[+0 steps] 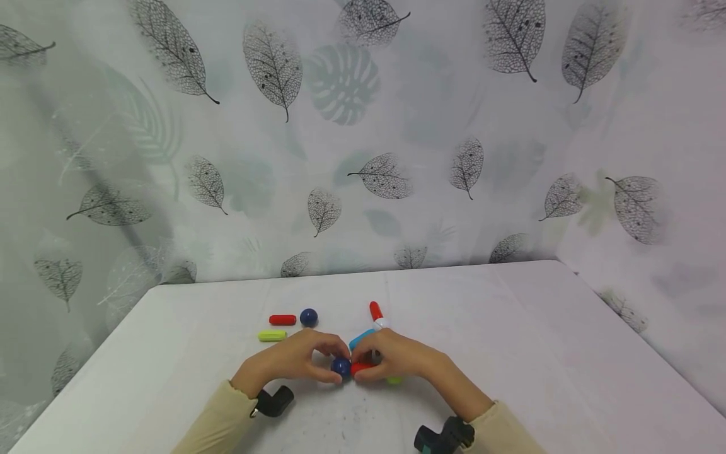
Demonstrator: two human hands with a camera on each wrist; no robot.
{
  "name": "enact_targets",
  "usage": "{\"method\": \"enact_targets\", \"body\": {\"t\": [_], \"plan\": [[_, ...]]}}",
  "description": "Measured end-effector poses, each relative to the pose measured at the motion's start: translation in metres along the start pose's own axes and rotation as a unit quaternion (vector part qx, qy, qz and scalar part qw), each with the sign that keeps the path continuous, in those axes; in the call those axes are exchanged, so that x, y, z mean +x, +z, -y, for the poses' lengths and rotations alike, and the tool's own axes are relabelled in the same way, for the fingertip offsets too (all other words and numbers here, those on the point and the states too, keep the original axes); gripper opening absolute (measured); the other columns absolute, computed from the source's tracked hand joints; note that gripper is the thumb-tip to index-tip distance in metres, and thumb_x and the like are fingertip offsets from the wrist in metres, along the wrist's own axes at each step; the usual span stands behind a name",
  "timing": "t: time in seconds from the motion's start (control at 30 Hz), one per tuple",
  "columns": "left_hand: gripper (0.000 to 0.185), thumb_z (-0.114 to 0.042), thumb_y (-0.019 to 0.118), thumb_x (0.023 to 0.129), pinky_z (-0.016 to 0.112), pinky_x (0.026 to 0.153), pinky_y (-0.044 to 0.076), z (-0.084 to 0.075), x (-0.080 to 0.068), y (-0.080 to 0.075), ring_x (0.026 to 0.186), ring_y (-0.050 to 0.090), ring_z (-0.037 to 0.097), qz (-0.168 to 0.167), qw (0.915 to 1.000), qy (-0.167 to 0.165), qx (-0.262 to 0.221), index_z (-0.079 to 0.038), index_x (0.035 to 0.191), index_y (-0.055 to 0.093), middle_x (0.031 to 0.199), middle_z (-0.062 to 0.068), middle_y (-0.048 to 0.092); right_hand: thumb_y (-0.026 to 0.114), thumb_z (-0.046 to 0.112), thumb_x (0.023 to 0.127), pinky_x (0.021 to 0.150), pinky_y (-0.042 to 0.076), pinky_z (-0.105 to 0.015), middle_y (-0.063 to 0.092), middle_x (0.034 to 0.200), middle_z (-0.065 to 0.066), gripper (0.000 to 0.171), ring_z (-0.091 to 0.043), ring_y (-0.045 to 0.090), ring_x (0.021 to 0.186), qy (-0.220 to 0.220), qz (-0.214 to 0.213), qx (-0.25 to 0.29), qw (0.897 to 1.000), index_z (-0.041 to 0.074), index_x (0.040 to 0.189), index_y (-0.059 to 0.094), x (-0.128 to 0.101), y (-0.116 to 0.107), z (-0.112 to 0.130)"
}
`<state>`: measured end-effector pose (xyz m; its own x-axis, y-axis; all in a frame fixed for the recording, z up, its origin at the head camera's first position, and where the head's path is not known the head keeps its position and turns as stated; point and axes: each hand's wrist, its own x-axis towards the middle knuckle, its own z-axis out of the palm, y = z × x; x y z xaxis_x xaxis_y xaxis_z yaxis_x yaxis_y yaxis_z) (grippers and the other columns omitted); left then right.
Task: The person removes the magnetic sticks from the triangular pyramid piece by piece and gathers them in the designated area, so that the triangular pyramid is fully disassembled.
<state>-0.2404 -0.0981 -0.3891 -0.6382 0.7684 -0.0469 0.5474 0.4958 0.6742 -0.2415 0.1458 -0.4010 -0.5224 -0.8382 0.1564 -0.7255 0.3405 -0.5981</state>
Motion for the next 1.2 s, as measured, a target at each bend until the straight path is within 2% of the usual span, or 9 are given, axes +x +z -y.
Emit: {"method": "enact_targets", "body": {"t": [0.2,0.4,0.57,0.87,1.07,1.2], "plan": [[0.03,-0.022,0.078,0.084,0.023,0.093,0.049,0.0,0.0,-0.001,0.1,0.061,0.0,0.009,0.9999,0.007,-0.004,-0.015,0.111,0.067,0.106,-0.008,0.07,0.072,0.023,0.089,0.081,0.051,-0.023,0.069,0.095,0.008,0.019,-0.003,0.055,0.085,-0.001,0.011,0.003,1.0,0.01,0.103,0.073,-0.001,-0.001,-0.001],[0.029,-0.02,0.079,0.083,0.021,0.092,0.049,0.005,-0.002,-0.003,0.098,0.062,0.001,0.007,0.9995,-0.013,-0.029,-0.016,0.109,0.066,0.104,-0.009,0.069,0.074,0.025,0.088,0.075,0.05,-0.021,0.065,0.087,0.013,0.018,-0.002,0.053,0.08,0.018,0.028,0.011,0.999,0.012,0.1,0.073,-0.002,-0.002,-0.001],[0.03,-0.021,0.079,0.083,0.023,0.091,0.049,0.003,-0.004,-0.007,0.097,0.062,0.002,0.007,0.9995,-0.017,-0.026,-0.016,0.109,0.066,0.104,-0.009,0.069,0.073,0.026,0.088,0.077,0.05,-0.022,0.065,0.088,0.013,0.018,-0.003,0.053,0.082,0.027,0.031,0.012,0.999,0.012,0.1,0.073,-0.002,-0.003,0.001],[0.03,-0.022,0.079,0.083,0.024,0.076,0.051,0.007,-0.018,-0.024,0.091,0.063,0.009,-0.035,0.9988,-0.035,0.005,-0.014,0.109,0.067,0.103,-0.005,0.067,0.073,0.026,0.088,0.074,0.05,-0.021,0.062,0.087,0.012,0.018,-0.003,0.052,0.081,0.032,0.036,0.01,0.999,0.013,0.101,0.071,-0.002,-0.005,0.001],[0.03,-0.022,0.08,0.082,0.026,0.073,0.05,0.014,-0.023,-0.028,0.092,0.061,0.009,-0.043,0.9972,-0.06,0.011,-0.016,0.108,0.067,0.101,-0.008,0.066,0.073,0.026,0.088,0.074,0.05,-0.021,0.061,0.087,0.012,0.019,-0.002,0.052,0.081,0.035,0.037,0.016,0.999,0.013,0.101,0.071,-0.002,-0.004,0.001],[0.029,-0.019,0.08,0.081,0.029,0.075,0.051,0.018,-0.025,-0.031,0.093,0.062,0.013,-0.046,0.997,-0.059,0.019,-0.013,0.106,0.067,0.1,-0.006,0.065,0.073,0.026,0.088,0.075,0.049,-0.021,0.06,0.087,0.012,0.018,-0.002,0.052,0.082,0.046,0.038,0.024,0.998,0.014,0.101,0.07,-0.003,-0.003,0.001]]}}
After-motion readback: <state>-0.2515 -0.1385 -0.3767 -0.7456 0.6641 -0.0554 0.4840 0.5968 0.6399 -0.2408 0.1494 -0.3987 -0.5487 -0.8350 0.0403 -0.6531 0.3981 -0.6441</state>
